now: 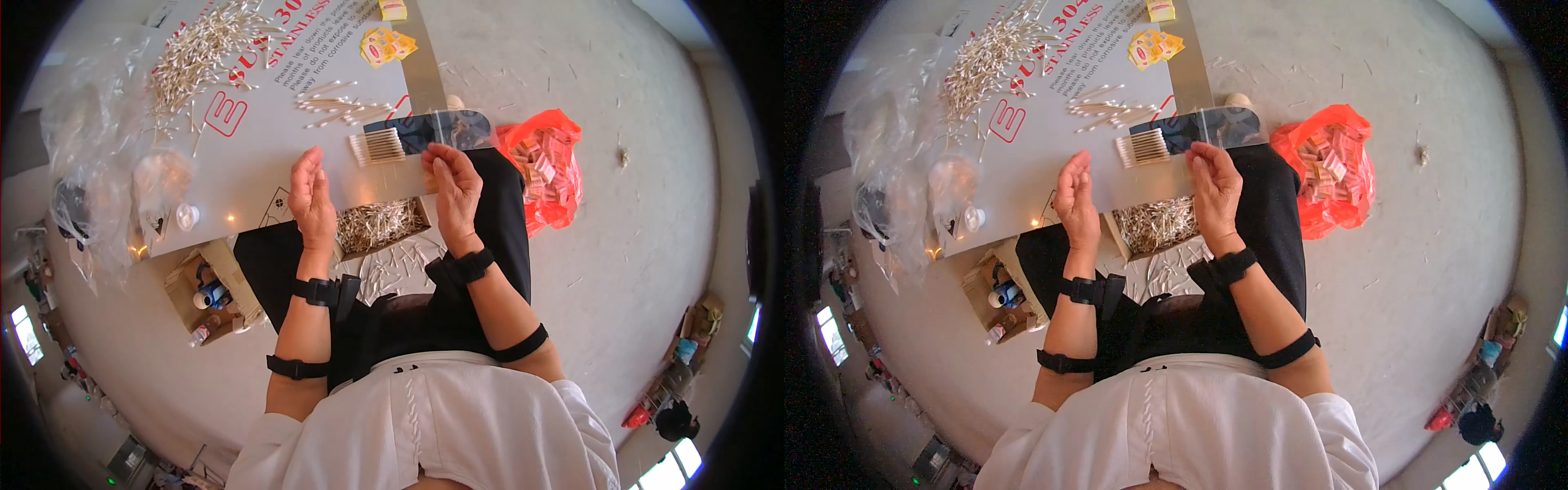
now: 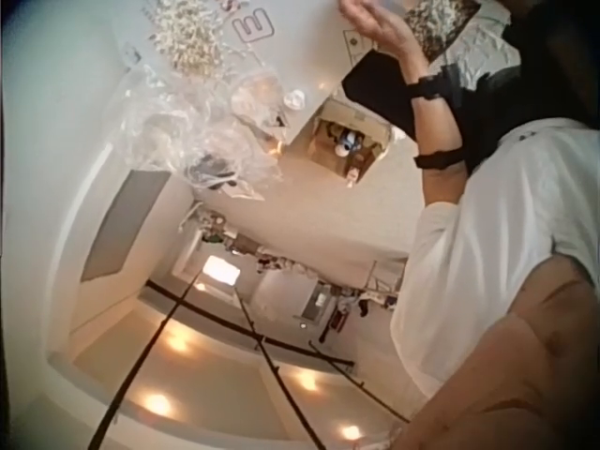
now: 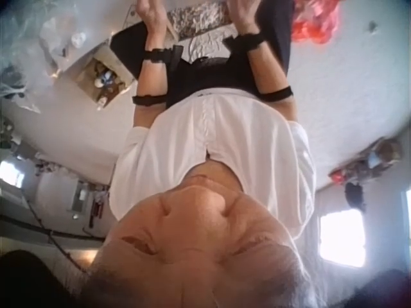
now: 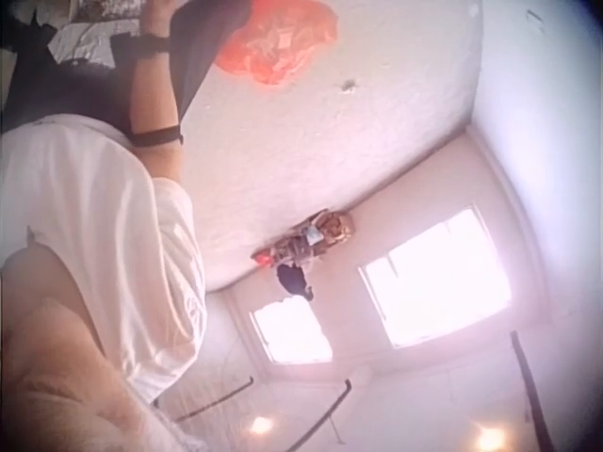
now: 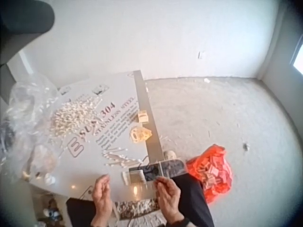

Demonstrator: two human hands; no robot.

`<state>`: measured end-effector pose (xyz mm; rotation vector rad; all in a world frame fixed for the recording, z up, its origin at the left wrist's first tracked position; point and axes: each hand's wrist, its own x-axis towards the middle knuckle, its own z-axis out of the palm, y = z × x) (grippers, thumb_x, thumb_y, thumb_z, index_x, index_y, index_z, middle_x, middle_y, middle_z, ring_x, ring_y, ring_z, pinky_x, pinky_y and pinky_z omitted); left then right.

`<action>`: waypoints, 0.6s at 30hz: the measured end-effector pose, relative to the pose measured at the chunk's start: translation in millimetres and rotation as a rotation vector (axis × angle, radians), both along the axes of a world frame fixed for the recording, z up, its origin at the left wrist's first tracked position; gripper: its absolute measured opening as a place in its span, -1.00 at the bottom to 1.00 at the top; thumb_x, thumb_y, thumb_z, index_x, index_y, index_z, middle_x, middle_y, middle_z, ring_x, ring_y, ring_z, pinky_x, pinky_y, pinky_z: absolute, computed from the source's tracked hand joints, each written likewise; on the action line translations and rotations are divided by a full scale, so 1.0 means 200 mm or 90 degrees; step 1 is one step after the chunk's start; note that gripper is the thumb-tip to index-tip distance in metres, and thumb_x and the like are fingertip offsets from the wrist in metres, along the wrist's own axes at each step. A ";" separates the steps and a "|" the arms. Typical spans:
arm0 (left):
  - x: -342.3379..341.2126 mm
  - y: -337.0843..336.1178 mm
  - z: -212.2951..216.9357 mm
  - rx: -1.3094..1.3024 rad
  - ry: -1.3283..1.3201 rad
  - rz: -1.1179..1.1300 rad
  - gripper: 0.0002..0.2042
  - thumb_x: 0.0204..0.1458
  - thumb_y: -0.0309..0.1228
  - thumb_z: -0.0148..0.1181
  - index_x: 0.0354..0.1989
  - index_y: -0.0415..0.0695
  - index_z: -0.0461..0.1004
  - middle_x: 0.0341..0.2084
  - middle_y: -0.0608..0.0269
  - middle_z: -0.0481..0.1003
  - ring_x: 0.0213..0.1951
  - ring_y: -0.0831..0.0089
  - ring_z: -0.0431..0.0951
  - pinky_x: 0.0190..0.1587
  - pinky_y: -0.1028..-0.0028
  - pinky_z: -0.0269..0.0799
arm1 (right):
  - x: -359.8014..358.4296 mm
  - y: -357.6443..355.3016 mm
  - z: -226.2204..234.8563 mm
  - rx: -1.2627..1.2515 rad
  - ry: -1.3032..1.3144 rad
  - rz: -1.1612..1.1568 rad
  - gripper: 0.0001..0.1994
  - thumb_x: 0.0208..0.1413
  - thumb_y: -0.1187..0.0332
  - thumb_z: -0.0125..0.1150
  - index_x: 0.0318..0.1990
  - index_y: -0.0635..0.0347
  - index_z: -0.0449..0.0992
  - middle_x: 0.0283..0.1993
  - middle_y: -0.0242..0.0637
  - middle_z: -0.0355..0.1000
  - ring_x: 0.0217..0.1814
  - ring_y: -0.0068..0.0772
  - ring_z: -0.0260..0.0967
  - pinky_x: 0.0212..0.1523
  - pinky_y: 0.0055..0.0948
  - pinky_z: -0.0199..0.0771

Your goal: Picking up a group of cotton swabs and inserting them into a small labeled plastic bag.

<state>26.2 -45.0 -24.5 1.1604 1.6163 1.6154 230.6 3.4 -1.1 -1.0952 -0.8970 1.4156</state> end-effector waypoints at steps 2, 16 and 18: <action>0.03 -0.04 0.02 -0.024 0.022 -0.005 -0.70 0.26 -0.47 -0.02 0.14 -0.23 0.33 0.18 0.10 0.34 0.21 0.27 0.35 0.26 0.25 0.27 | 0.04 -0.03 -0.04 -0.022 -0.029 0.014 -0.84 0.26 0.52 0.09 -0.05 0.35 0.48 -0.09 -0.34 0.47 -0.04 -0.56 0.41 0.03 -0.54 0.41; 0.16 -0.02 0.19 -0.174 0.614 -0.145 -0.20 -0.03 -0.44 0.27 0.40 -0.20 -0.02 0.42 0.00 -0.06 0.43 0.02 -0.06 0.39 0.05 -0.08 | 0.04 -0.06 0.00 0.290 -0.546 0.107 -0.73 -0.01 0.62 0.11 -0.11 0.28 0.54 -0.11 -0.04 0.40 -0.07 0.04 0.42 -0.07 -0.26 0.47; 0.13 -0.01 0.15 -0.152 0.568 -0.084 -0.17 -0.04 -0.40 0.29 0.41 -0.20 -0.03 0.43 -0.01 -0.06 0.44 0.01 -0.07 0.39 0.04 -0.09 | 0.03 -0.06 0.01 0.307 -0.558 0.106 -0.73 -0.01 0.62 0.12 -0.11 0.28 0.54 -0.12 -0.04 0.40 -0.08 0.04 0.42 -0.08 -0.24 0.47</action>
